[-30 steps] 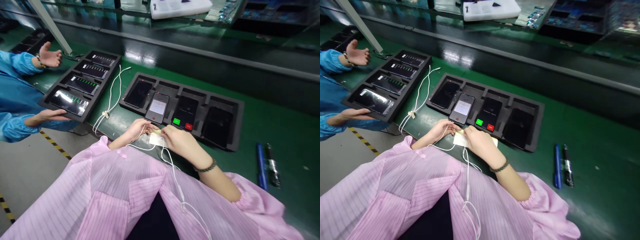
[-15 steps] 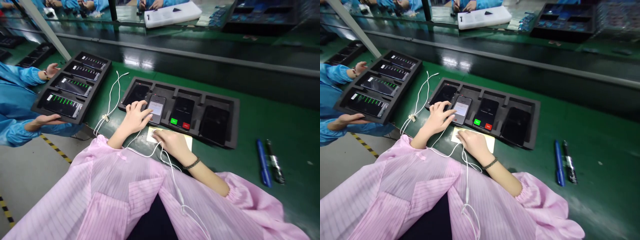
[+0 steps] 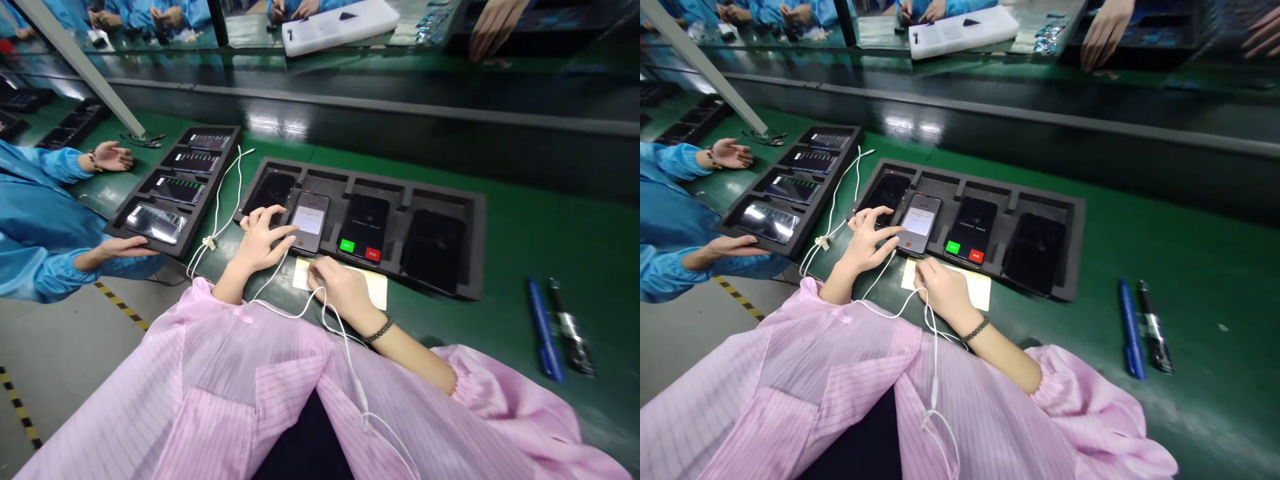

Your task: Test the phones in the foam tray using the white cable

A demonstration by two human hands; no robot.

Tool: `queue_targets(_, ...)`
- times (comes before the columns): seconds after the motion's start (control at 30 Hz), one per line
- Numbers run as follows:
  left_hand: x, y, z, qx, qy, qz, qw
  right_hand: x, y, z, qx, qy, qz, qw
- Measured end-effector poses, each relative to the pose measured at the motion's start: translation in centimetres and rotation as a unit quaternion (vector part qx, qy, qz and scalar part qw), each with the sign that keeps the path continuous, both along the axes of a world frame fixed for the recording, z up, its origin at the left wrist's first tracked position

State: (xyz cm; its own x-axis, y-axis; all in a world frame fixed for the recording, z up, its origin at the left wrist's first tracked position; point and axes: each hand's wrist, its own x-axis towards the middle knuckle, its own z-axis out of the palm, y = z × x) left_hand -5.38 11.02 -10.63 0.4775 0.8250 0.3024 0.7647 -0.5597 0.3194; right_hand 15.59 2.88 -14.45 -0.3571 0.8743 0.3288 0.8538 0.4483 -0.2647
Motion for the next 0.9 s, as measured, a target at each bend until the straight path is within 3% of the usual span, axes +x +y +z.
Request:
queue_targets(0.33, 0.1, -0.1, -0.3, -0.02, 0.014, -0.013, 1.0, 0.1, 0.0, -0.2, 0.014, -0.053, 0.04, 0.998)
queue_targets(0.53, 1.0, 0.6, 0.8, -0.058, 0.035, 0.023, 0.997, 0.2, -0.2, 0.1, -0.002, -0.078, 0.049, 0.996)
queue_targets(0.77, 2.3, 1.2, 1.8, -0.095, 0.083, 0.024, 0.992, 0.3, -0.1, 0.0, 0.002, -0.072, 0.05, 0.996)
queue_targets(0.9, 2.3, 1.3, 1.7, -0.092, 0.08, 0.024, 0.992, 0.3, -0.2, 0.3, 0.061, -0.036, 0.06, 0.996)
